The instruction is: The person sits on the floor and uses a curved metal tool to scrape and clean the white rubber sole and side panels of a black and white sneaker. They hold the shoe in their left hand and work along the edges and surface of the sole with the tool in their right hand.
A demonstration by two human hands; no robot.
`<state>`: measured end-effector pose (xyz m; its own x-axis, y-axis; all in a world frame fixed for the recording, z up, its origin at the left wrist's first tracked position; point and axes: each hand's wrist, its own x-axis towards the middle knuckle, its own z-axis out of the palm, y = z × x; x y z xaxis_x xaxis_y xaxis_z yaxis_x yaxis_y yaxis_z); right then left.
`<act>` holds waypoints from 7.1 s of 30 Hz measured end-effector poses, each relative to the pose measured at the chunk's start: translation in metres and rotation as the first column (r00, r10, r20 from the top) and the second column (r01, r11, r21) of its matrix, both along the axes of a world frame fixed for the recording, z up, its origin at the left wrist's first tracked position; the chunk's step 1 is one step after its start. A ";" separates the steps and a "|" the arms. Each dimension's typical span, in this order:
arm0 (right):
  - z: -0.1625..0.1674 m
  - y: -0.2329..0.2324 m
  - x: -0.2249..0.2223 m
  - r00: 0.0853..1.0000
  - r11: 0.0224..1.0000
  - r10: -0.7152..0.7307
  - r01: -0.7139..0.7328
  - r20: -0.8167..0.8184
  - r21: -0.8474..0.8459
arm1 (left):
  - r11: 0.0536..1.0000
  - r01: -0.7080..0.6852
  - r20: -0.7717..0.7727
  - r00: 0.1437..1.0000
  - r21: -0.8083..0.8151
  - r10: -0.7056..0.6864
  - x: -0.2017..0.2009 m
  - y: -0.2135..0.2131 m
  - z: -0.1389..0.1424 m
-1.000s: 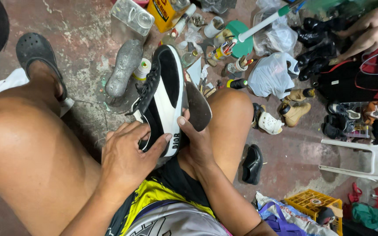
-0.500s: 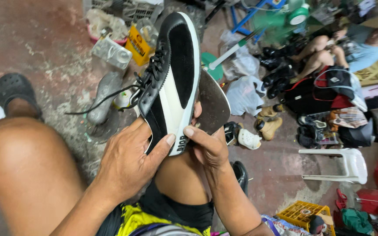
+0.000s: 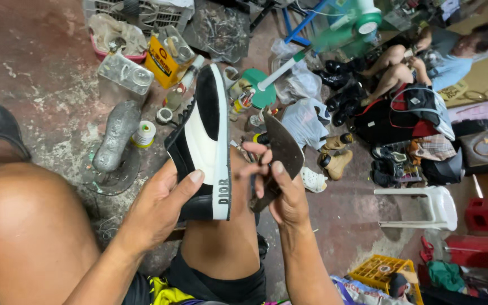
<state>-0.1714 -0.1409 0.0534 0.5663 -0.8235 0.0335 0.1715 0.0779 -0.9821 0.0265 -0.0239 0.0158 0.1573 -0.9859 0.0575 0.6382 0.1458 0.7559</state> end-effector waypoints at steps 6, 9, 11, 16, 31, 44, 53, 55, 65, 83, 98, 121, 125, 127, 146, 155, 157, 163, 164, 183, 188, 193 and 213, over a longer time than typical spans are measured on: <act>-0.029 -0.017 -0.017 0.990 0.978 0.065 -0.088 0.124 0.188 | 0.972 -0.038 0.123 0.992 0.232 0.009 0.012 -0.007 -0.009; -0.038 -0.022 -0.026 0.997 0.973 0.014 -0.031 0.077 0.228 | 0.893 -0.183 0.551 0.831 0.410 -0.083 0.015 -0.003 -0.002; -0.041 -0.026 -0.027 0.999 0.982 0.010 -0.018 0.043 0.187 | 0.923 -0.320 0.761 0.647 0.215 0.047 0.017 -0.002 0.002; -0.042 -0.031 -0.021 0.992 0.999 -0.036 0.034 -0.124 -0.020 | 0.953 -0.272 0.830 0.557 0.136 0.040 0.021 -0.001 0.006; -0.029 -0.033 0.006 0.808 0.577 -0.406 -0.135 -0.426 -0.806 | 0.974 -0.179 0.887 0.460 0.141 -0.044 -0.007 0.014 0.007; -0.026 -0.014 -0.001 0.935 0.919 -0.138 -0.002 -0.326 -0.395 | 0.830 -0.198 0.641 0.733 0.522 -0.228 -0.022 0.044 0.008; -0.015 -0.017 0.006 0.849 0.555 -0.326 -0.183 -0.415 -0.811 | 0.913 -0.297 0.840 0.536 0.279 -0.083 -0.029 0.036 -0.012; -0.012 -0.018 0.009 0.844 0.478 -0.357 -0.202 -0.399 -0.855 | 0.894 -0.315 0.841 0.528 0.319 -0.115 -0.029 0.029 -0.009; 0.006 -0.015 0.027 0.797 0.250 -0.467 -0.295 -0.382 -0.922 | 0.847 -0.198 0.658 0.721 0.494 -0.216 -0.015 0.022 0.008; 0.009 -0.021 0.050 0.804 0.180 -0.463 -0.327 -0.373 -0.928 | 0.827 -0.290 0.731 0.654 0.482 -0.196 -0.016 0.020 0.001; 0.002 -0.018 0.040 0.794 0.191 -0.477 -0.326 -0.378 -0.926 | 0.869 -0.330 0.783 0.615 0.368 -0.098 -0.023 0.022 0.002; -0.007 -0.020 0.027 0.816 0.183 -0.422 -0.351 -0.395 -0.919 | 0.890 -0.343 0.803 0.595 0.299 -0.041 -0.029 0.023 -0.005; -0.008 -0.020 0.022 0.812 0.166 -0.430 -0.360 -0.396 -0.918 | 0.870 -0.328 0.776 0.624 0.368 -0.093 -0.032 0.024 -0.004; -0.009 -0.020 0.021 0.809 0.167 -0.433 -0.361 -0.397 -0.917 | 0.892 -0.377 0.817 0.577 0.248 0.017 -0.034 0.024 -0.004; -0.011 -0.020 0.010 0.819 0.160 -0.375 -0.405 -0.435 -0.900 | 0.898 -0.338 0.815 0.578 0.281 -0.037 -0.028 0.023 -0.002; -0.010 -0.016 0.008 0.820 0.185 -0.391 -0.375 -0.418 -0.908 | 0.903 -0.367 0.831 0.555 0.221 0.022 -0.028 0.023 -0.004; -0.011 -0.017 0.011 0.801 0.216 -0.441 -0.342 -0.405 -0.914 | 0.909 -0.364 0.832 0.554 0.203 0.035 -0.030 0.022 -0.005; -0.013 -0.018 0.020 0.810 0.260 -0.466 -0.259 -0.356 -0.930 | 0.883 -0.326 0.813 0.574 0.339 -0.101 -0.033 0.024 -0.007; -0.013 -0.018 0.022 0.808 0.254 -0.471 -0.261 -0.354 -0.931 | 0.873 -0.309 0.796 0.590 0.377 -0.135 -0.033 0.023 -0.007; -0.009 -0.012 0.013 0.809 0.182 -0.453 -0.328 -0.375 -0.927 | 0.890 -0.388 0.837 0.547 0.239 0.013 -0.037 0.027 -0.012; -0.008 -0.012 0.010 0.805 0.137 -0.446 -0.371 -0.392 -0.918 | 0.894 -0.370 0.829 0.560 0.252 -0.002 -0.036 0.027 -0.008; -0.007 -0.013 0.006 0.802 0.128 -0.427 -0.405 -0.419 -0.905 | 0.883 -0.294 0.766 0.635 0.365 -0.105 -0.031 0.027 -0.001; -0.003 -0.008 -0.004 0.786 0.078 -0.386 -0.493 -0.482 -0.866 | 0.883 -0.350 0.806 0.590 0.312 -0.051 -0.033 0.030 -0.006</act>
